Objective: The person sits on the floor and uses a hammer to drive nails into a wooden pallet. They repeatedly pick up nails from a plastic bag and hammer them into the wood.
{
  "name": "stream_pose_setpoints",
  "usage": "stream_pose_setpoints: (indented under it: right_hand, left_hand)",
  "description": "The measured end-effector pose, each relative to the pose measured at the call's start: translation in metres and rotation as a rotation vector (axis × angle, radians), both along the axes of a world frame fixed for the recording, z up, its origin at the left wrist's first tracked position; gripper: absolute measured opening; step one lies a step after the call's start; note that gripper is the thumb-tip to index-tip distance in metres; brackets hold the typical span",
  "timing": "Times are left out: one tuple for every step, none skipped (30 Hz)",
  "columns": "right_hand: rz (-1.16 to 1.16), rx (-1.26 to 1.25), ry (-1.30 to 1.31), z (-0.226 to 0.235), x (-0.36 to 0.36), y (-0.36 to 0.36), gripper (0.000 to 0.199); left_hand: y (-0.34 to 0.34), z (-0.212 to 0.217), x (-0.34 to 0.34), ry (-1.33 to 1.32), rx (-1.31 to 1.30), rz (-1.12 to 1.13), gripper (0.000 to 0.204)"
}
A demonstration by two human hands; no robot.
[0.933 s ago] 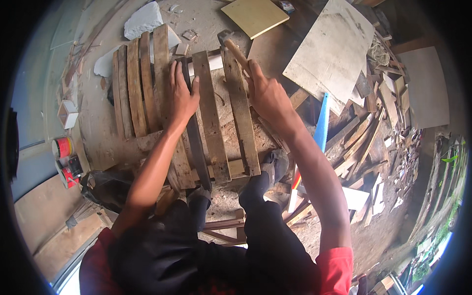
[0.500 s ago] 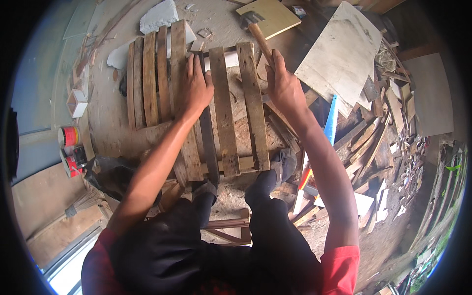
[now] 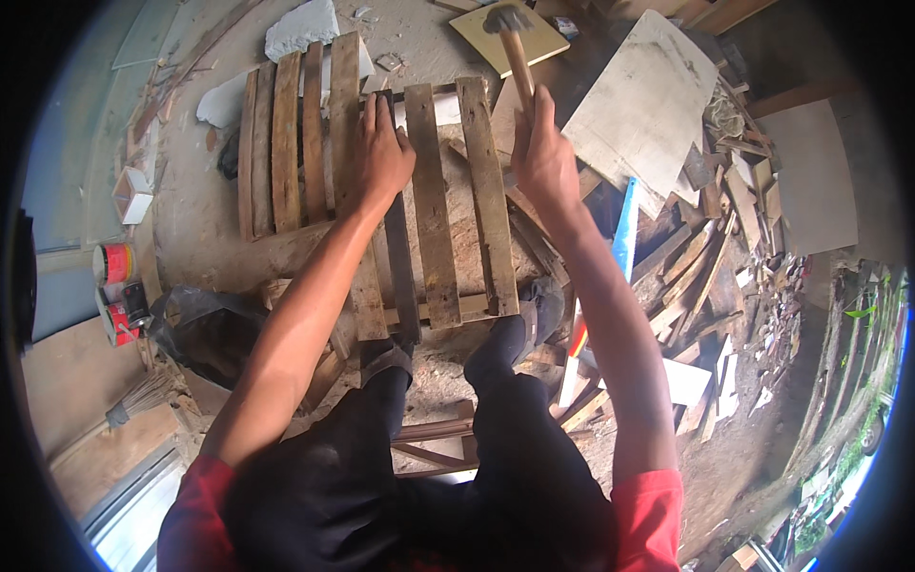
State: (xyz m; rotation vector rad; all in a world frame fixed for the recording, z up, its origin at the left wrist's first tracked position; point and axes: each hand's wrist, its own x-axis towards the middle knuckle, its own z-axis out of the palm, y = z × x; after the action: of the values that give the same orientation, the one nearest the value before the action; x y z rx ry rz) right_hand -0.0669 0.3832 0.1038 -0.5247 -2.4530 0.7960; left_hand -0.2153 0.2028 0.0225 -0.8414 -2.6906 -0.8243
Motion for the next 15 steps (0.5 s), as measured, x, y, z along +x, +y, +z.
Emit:
stream_pose_setpoints:
  right_hand:
    - [0.009,-0.054,-0.030,-0.006,0.003,0.000,0.043]
    - [0.058,0.049,-0.158,-0.012,0.008,0.006,0.044]
    - [0.109,0.075,-0.162,-0.017,0.008,0.015,0.043]
    - [0.161,0.101,-0.167,-0.022,0.007,0.025,0.043]
    - [0.102,0.046,-0.140,-0.019,0.007,0.018,0.041]
    - [0.044,-0.001,-0.111,-0.009,0.005,0.007,0.039]
    - [-0.014,-0.048,-0.082,-0.002,0.004,0.000,0.038]
    - [0.008,-0.068,-0.199,-0.003,0.008,0.002,0.036]
    - [0.026,-0.084,-0.305,-0.004,0.005,0.009,0.034]
    - [0.043,-0.101,-0.411,-0.005,0.001,0.017,0.032]
    - [0.071,0.008,-0.280,-0.001,-0.006,0.021,0.029]
    - [0.050,-0.001,-0.225,0.001,-0.003,0.019,0.029]
    - [0.028,-0.010,-0.169,0.002,0.004,0.016,0.029]
    - [0.020,-0.028,-0.120,0.003,0.010,0.005,0.029]
    - [-0.007,-0.101,-0.054,0.013,0.018,-0.013,0.030]
  left_hand:
    - [-0.001,-0.003,-0.001,0.004,0.019,0.009,0.062]
    - [0.000,-0.008,-0.003,0.008,0.038,0.014,0.062]
    - [0.001,-0.006,0.000,-0.016,0.029,0.010,0.063]
    - [0.006,-0.004,0.000,-0.010,0.016,0.005,0.063]
    - [0.002,-0.003,0.002,-0.011,-0.016,0.009,0.063]
    - [0.000,0.000,0.002,-0.008,-0.041,0.015,0.064]
    - [-0.001,0.003,0.002,-0.008,-0.057,0.020,0.064]
    - [-0.002,0.000,0.006,-0.004,-0.061,0.014,0.064]
    - [0.000,-0.001,0.003,0.011,-0.062,0.006,0.064]
    - [0.003,-0.003,0.002,0.027,-0.062,-0.003,0.064]
    - [0.002,-0.003,-0.001,0.014,-0.064,-0.012,0.063]
    - [0.001,-0.003,-0.001,0.002,-0.065,-0.022,0.063]
    - [0.001,-0.003,-0.001,-0.010,-0.065,-0.033,0.063]
    - [-0.006,-0.008,0.002,0.005,-0.086,-0.040,0.062]
    - [-0.011,-0.005,0.003,0.029,-0.099,-0.042,0.062]
